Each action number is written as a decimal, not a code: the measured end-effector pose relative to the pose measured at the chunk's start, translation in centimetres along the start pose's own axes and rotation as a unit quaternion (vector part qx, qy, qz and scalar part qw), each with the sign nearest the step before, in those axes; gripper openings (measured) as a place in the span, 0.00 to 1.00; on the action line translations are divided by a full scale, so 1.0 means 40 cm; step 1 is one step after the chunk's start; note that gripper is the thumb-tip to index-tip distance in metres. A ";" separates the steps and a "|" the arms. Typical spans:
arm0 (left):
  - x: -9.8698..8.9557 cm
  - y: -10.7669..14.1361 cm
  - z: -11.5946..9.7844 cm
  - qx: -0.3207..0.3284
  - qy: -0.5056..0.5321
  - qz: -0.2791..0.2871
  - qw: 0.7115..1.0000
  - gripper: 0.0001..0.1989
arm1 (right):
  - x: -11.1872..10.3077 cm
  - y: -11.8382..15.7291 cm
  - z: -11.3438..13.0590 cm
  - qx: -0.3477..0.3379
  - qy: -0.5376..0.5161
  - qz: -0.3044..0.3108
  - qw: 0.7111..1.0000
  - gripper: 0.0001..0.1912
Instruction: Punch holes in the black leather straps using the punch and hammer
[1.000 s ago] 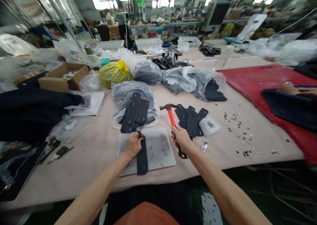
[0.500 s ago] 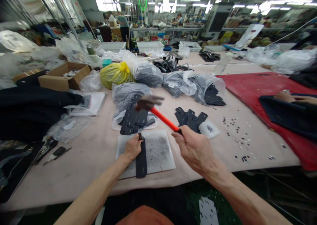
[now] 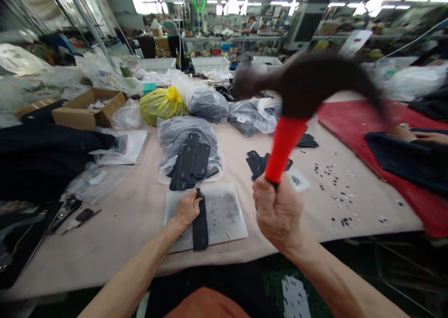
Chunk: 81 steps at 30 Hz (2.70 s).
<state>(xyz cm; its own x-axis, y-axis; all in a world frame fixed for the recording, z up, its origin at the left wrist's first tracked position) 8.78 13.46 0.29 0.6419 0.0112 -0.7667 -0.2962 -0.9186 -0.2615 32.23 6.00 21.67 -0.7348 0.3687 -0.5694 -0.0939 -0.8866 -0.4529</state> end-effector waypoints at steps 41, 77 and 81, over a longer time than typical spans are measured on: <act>-0.074 0.093 0.037 -0.137 0.156 -0.068 0.976 0.11 | 0.444 0.340 -0.110 -0.119 0.088 0.382 0.912 0.46; -0.018 0.039 0.011 -0.093 0.150 -0.023 0.984 0.11 | 0.515 0.134 -0.241 -0.061 0.016 0.280 0.958 0.41; -0.015 0.036 0.005 -0.082 0.105 -0.017 0.991 0.12 | 0.515 0.135 -0.245 -0.060 0.009 0.277 0.959 0.41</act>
<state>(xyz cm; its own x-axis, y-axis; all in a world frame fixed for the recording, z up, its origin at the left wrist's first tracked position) 7.84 12.21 0.26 0.7881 -0.0228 -0.6151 -0.1637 -0.9711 -0.1738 23.18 11.55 0.76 -0.6385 -0.1438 -0.7561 0.3864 -0.9095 -0.1532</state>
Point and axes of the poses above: each hand's wrist, its own y-axis away from the middle knuckle, its own x-axis out of the palm, z = x × y, the point moved 6 cm from there along -y, towards the middle knuckle, and after that the axes turned 2 degrees about z, right-handed, at the moved point
